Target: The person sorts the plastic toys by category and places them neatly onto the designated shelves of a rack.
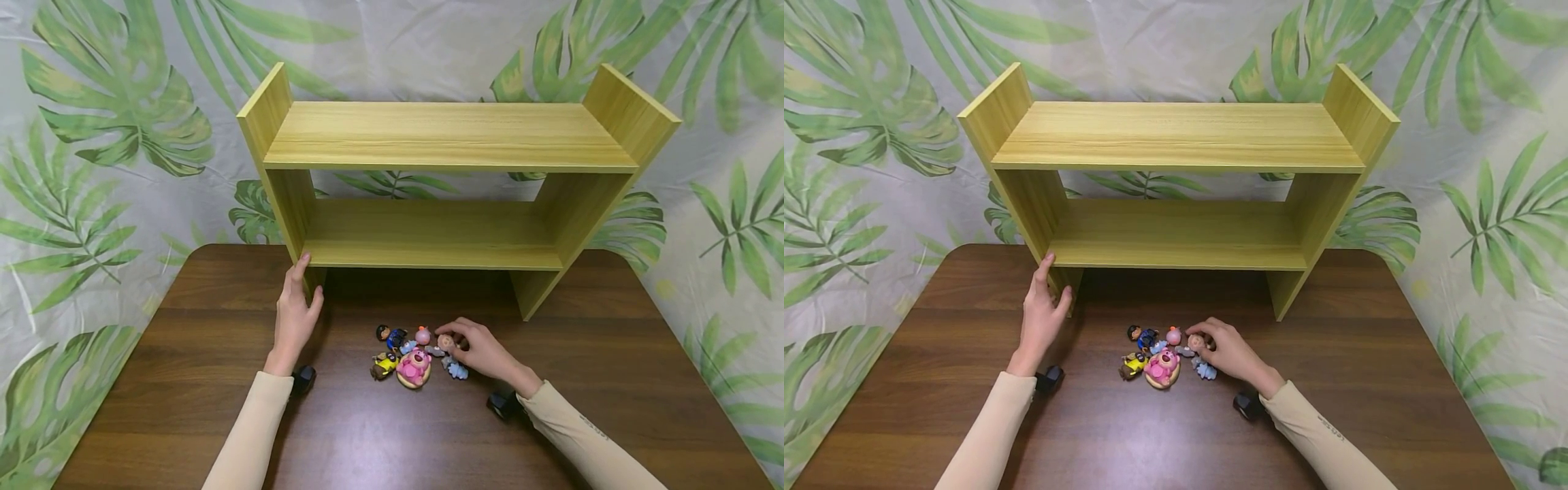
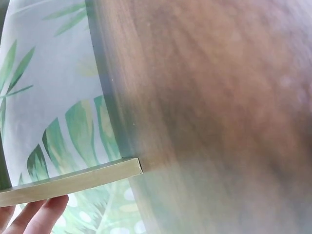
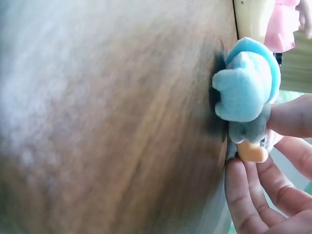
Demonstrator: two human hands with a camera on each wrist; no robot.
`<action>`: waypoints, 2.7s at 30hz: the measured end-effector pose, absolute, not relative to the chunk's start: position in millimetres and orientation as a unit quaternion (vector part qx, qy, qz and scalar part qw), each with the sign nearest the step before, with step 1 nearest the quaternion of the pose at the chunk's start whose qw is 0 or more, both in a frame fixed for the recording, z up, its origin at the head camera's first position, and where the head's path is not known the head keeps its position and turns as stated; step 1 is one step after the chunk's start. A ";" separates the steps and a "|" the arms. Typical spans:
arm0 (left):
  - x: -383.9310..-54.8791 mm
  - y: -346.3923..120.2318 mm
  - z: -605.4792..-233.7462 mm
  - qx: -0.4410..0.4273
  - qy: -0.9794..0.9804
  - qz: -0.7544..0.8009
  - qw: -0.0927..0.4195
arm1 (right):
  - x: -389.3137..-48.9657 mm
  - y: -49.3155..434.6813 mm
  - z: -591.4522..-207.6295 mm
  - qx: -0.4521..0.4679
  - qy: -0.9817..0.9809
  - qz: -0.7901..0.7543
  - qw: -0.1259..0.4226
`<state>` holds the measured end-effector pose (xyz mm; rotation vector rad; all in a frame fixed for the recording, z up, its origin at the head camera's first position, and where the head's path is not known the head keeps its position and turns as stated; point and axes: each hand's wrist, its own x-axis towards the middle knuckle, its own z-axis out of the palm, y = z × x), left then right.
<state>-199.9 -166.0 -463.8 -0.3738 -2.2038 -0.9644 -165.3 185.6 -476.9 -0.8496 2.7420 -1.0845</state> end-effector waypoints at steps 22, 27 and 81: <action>-203.9 -170.8 -468.4 -0.146 -0.846 -0.358 0.367 | -162.7 182.7 -452.2 -0.255 0.865 -0.431 0.034; -204.4 -170.6 -468.4 -0.147 -0.844 -0.357 0.373 | -162.6 177.9 -446.7 -0.261 0.855 -0.449 0.026; -203.4 -169.3 -467.7 -0.149 -0.845 -0.357 0.370 | -176.1 83.3 -328.5 -0.340 0.767 -0.544 -0.021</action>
